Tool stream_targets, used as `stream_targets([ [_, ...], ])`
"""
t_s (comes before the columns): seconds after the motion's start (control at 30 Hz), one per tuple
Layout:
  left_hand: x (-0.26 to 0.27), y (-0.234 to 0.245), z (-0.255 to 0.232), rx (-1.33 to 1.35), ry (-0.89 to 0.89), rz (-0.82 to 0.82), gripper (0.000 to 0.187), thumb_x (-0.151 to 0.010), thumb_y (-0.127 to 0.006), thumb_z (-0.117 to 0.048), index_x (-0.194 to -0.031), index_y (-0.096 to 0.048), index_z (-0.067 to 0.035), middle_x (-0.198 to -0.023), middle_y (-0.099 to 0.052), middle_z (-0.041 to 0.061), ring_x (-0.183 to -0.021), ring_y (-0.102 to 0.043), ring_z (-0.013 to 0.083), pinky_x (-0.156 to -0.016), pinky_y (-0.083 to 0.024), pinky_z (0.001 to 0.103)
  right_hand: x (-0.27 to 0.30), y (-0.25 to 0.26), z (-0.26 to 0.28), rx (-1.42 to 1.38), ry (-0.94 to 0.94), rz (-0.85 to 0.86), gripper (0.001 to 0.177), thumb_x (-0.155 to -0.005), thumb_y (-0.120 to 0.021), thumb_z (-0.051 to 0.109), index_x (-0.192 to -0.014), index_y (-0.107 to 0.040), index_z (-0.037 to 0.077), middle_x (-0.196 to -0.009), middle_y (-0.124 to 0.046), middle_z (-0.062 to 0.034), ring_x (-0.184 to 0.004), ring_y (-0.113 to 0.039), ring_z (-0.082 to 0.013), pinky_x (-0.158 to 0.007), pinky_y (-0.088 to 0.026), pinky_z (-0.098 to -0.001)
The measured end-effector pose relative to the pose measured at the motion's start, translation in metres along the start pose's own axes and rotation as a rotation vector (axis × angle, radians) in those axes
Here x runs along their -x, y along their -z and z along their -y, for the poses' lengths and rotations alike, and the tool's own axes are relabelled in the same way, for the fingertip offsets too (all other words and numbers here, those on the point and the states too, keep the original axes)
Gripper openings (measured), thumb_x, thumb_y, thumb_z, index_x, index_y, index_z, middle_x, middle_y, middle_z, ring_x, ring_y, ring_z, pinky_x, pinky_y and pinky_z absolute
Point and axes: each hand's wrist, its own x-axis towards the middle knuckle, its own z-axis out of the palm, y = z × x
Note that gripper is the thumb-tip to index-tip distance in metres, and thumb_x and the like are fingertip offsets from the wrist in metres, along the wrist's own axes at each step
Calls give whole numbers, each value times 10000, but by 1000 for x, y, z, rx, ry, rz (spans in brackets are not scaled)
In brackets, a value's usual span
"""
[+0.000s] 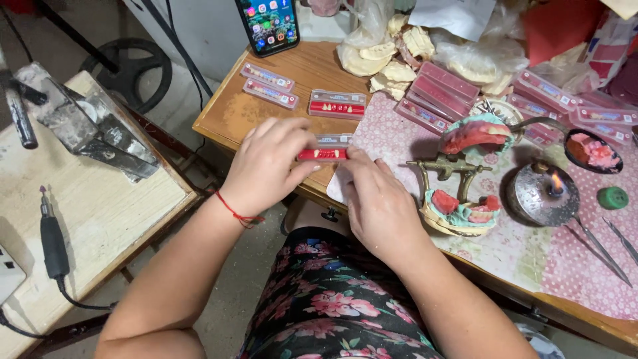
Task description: Applying and shaping wax on a dental model using a heated carving tool.
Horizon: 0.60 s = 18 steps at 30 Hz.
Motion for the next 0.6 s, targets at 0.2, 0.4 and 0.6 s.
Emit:
stream_targets([
  [0.2, 7, 4, -11, 140, 222, 17, 672, -751, -898, -335, -1348, -640, -171, -1157, -731, 51, -1142, -648, 302, -969, -465, 461, 8, -13, -8, -130, -65, -62, 204, -950, -647, 155, -1150, -613, 137, -1275, -742, -98, -1164, -719, -272, -1033, -550, -440],
  [0.4, 17, 10, -44, 368, 233, -132, 654, -742, -920, -211, -1312, -667, -16, -1179, -725, 225, -1125, -667, 442, -978, -491, 530, 4, 17, 4, -359, -115, -202, 306, -929, -598, 70, -1225, -660, 114, -1285, -714, -143, -1272, -672, -309, -1080, -539, -417],
  [0.6, 88, -58, 2, 782, 543, -135, 947, -571, -848, 57, -1460, -523, 74, -1221, -704, 261, -1071, -700, 283, -1054, -519, 365, 61, 55, 9, -686, 25, -142, 565, -1047, -557, 390, -1444, -463, -1, -1461, -583, -234, -1369, -619, -378, -1219, -492, -440],
])
